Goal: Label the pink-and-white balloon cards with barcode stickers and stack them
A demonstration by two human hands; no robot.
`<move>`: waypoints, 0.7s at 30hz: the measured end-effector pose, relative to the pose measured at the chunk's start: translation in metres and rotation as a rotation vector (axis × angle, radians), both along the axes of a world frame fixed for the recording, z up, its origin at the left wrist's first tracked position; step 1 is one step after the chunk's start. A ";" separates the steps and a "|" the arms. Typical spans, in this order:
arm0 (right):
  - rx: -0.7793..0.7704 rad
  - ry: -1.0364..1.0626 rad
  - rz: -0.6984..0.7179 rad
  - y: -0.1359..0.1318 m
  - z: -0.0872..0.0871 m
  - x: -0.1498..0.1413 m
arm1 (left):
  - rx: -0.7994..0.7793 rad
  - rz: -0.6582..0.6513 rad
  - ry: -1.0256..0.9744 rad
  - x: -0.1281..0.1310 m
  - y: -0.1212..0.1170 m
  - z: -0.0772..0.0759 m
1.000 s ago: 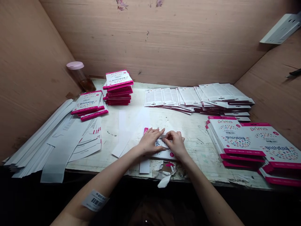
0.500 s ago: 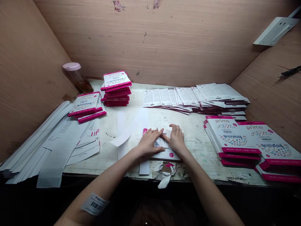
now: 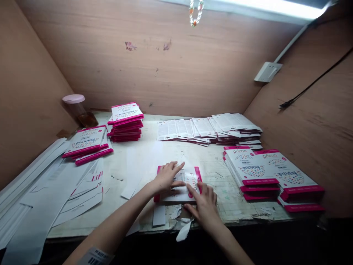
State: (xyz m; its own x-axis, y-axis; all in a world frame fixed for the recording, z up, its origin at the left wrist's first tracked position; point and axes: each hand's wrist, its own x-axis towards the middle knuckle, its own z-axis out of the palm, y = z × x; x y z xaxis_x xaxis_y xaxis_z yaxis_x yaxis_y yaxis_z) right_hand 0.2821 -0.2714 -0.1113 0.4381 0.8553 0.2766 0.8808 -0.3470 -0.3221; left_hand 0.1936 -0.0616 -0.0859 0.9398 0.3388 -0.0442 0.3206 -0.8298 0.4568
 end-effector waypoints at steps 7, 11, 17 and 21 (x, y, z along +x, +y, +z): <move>0.115 0.034 -0.059 -0.004 -0.011 -0.006 | -0.077 0.042 0.049 0.032 0.030 0.027; 0.467 0.194 -0.217 -0.003 -0.002 -0.012 | -0.390 0.070 -0.061 0.023 0.040 0.063; 0.652 0.797 -0.174 0.006 0.035 0.017 | -1.028 0.273 -0.367 0.017 -0.021 0.091; 0.590 0.727 -0.311 -0.060 0.091 0.115 | -0.861 0.213 -0.381 -0.012 -0.047 0.075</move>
State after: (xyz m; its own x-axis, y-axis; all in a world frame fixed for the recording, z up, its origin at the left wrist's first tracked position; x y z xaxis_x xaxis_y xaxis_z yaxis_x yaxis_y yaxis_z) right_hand 0.3967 -0.3318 -0.0206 0.8522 0.4851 0.1961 0.2967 -0.1394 -0.9448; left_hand 0.1820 -0.1089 -0.0110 0.8649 0.4980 -0.0619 0.1301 -0.1034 0.9861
